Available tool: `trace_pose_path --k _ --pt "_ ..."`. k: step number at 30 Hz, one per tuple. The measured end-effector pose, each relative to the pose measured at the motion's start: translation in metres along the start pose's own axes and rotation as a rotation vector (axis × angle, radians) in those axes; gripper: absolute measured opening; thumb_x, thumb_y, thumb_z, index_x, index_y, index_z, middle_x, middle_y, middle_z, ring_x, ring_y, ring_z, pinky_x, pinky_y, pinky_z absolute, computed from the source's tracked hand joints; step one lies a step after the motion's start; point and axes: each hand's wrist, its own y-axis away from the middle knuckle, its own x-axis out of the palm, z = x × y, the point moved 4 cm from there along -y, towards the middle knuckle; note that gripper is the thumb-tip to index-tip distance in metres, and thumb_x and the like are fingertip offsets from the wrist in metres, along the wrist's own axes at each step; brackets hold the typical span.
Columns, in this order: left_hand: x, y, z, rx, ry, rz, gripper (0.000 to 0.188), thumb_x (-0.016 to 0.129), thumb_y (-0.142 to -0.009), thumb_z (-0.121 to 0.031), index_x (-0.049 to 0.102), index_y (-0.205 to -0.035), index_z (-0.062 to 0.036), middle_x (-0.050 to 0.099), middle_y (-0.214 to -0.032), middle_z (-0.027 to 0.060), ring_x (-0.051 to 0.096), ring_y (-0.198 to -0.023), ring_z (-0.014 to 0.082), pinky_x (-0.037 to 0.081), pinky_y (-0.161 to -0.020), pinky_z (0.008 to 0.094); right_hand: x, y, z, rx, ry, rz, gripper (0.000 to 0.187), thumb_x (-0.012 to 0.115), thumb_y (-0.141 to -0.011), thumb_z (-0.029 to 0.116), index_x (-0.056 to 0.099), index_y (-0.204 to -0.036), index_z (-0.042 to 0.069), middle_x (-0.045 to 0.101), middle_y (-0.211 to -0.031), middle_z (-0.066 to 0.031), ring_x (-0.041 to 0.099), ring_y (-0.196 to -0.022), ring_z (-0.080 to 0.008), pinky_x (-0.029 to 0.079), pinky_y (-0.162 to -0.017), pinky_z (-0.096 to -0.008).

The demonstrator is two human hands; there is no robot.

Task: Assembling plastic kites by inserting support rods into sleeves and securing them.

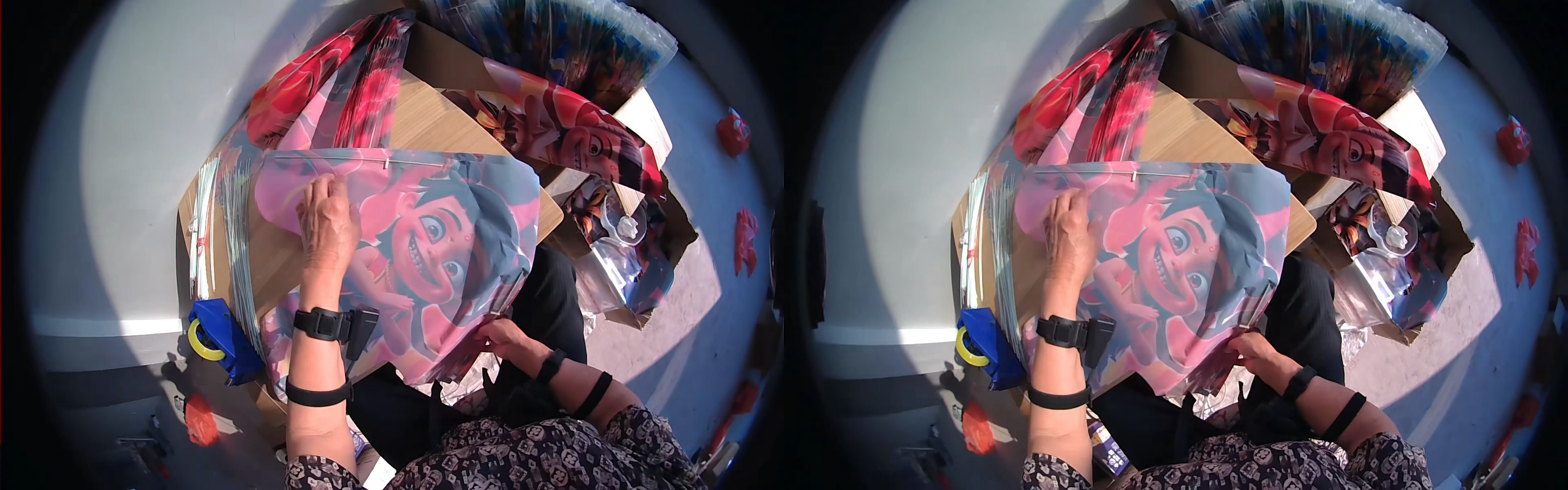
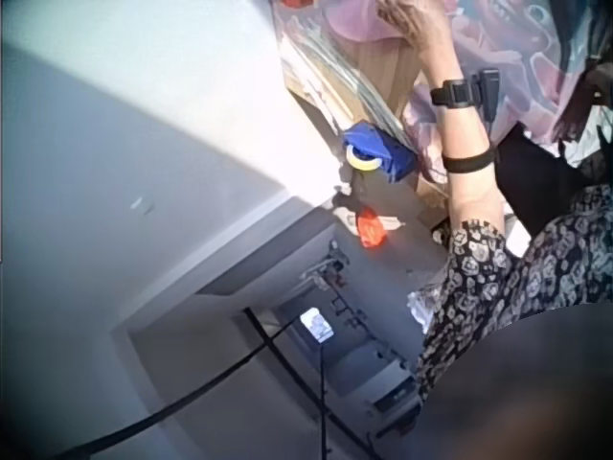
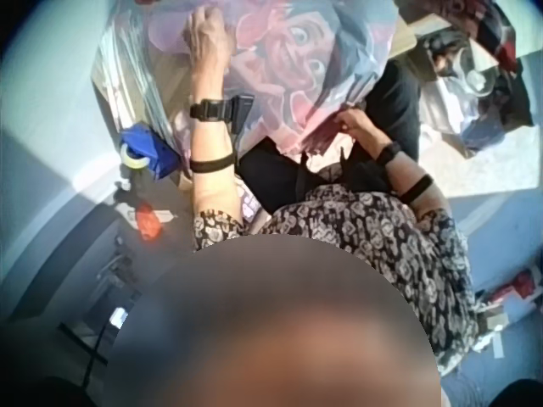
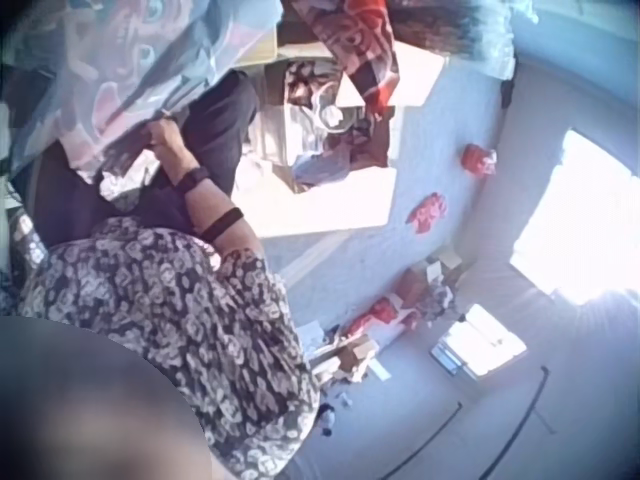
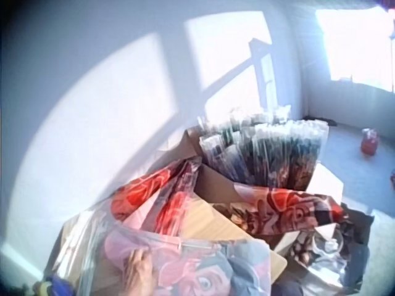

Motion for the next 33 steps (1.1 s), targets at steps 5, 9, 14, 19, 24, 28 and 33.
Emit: trace_pose_path --k 5,9,14,19,24,28,33 --pt "0.042 0.082 -0.065 -0.034 0.167 0.373 0.082 0.070 -0.080 -0.052 0.038 -0.146 -0.0149 0.028 -0.154 0.0205 0.017 -0.147 0.0397 0.017 -0.108 0.0715 0.009 -0.011 -0.006 0.003 0.044 0.020 0.033 0.053 -0.085 -0.008 0.063 -0.114 0.004 0.065 -0.109 -0.0103 0.064 -0.098 -0.0267 0.055 -0.089 -0.0464" --pt "0.050 0.099 -0.064 -0.123 0.131 0.265 0.098 0.069 -0.076 -0.063 0.029 -0.153 -0.0167 0.019 -0.159 0.0228 0.011 -0.149 0.0400 0.004 -0.108 0.0739 0.005 -0.022 -0.015 -0.042 0.048 0.086 0.024 0.062 -0.086 0.003 0.063 -0.109 0.006 0.062 -0.106 -0.0070 0.061 -0.096 -0.0240 0.052 -0.083 -0.0407" --pt "0.057 0.108 -0.055 -0.175 0.106 0.225 0.101 0.067 -0.076 -0.067 0.027 -0.154 -0.0175 0.018 -0.158 0.0245 0.009 -0.149 0.0390 0.006 -0.109 0.0725 0.024 0.075 0.011 -0.145 0.408 0.141 0.013 0.066 -0.088 0.014 0.066 -0.092 0.001 0.067 -0.088 -0.0053 0.067 -0.080 -0.0217 0.053 -0.070 -0.0400" --pt "0.056 0.103 -0.059 -0.200 0.111 0.211 0.101 0.065 -0.076 -0.068 0.027 -0.154 -0.0179 0.019 -0.159 0.0228 0.010 -0.149 0.0376 0.006 -0.110 0.0712 0.072 0.138 0.087 -1.616 1.001 -0.132 0.036 0.066 -0.077 0.003 0.060 -0.113 0.001 0.060 -0.116 -0.0162 0.058 -0.110 -0.0371 0.047 -0.093 -0.0459" --pt "0.064 0.118 -0.034 -0.197 0.140 0.111 0.086 0.052 -0.088 -0.065 0.026 -0.154 -0.0161 0.019 -0.159 0.0200 0.012 -0.149 0.0370 0.008 -0.112 0.0687 0.084 0.091 0.137 -1.462 1.569 -0.491 0.065 0.063 -0.088 0.037 0.041 -0.146 0.016 0.032 -0.154 -0.0158 0.025 -0.145 -0.0343 0.014 -0.119 -0.0512" --pt "0.045 0.159 0.028 -0.458 -0.027 0.195 0.080 0.050 -0.092 -0.058 0.023 -0.155 -0.0172 0.018 -0.160 0.0197 0.012 -0.149 0.0381 0.009 -0.112 0.0681 0.070 0.089 0.166 -1.401 1.646 -0.600 0.068 0.058 -0.089 0.050 0.038 -0.149 0.025 0.026 -0.158 -0.0155 0.021 -0.146 -0.0349 0.010 -0.120 -0.0508" --pt "0.028 0.216 0.129 -0.741 -0.178 0.167 0.072 0.053 -0.094 -0.051 0.030 -0.152 -0.0136 0.023 -0.157 0.0216 0.021 -0.146 0.0381 0.019 -0.110 0.0662 0.052 0.068 0.205 -1.420 1.673 -0.693 0.066 0.049 -0.094 0.055 0.036 -0.150 0.024 0.025 -0.158 -0.0155 0.020 -0.147 -0.0359 0.009 -0.120 -0.0501"
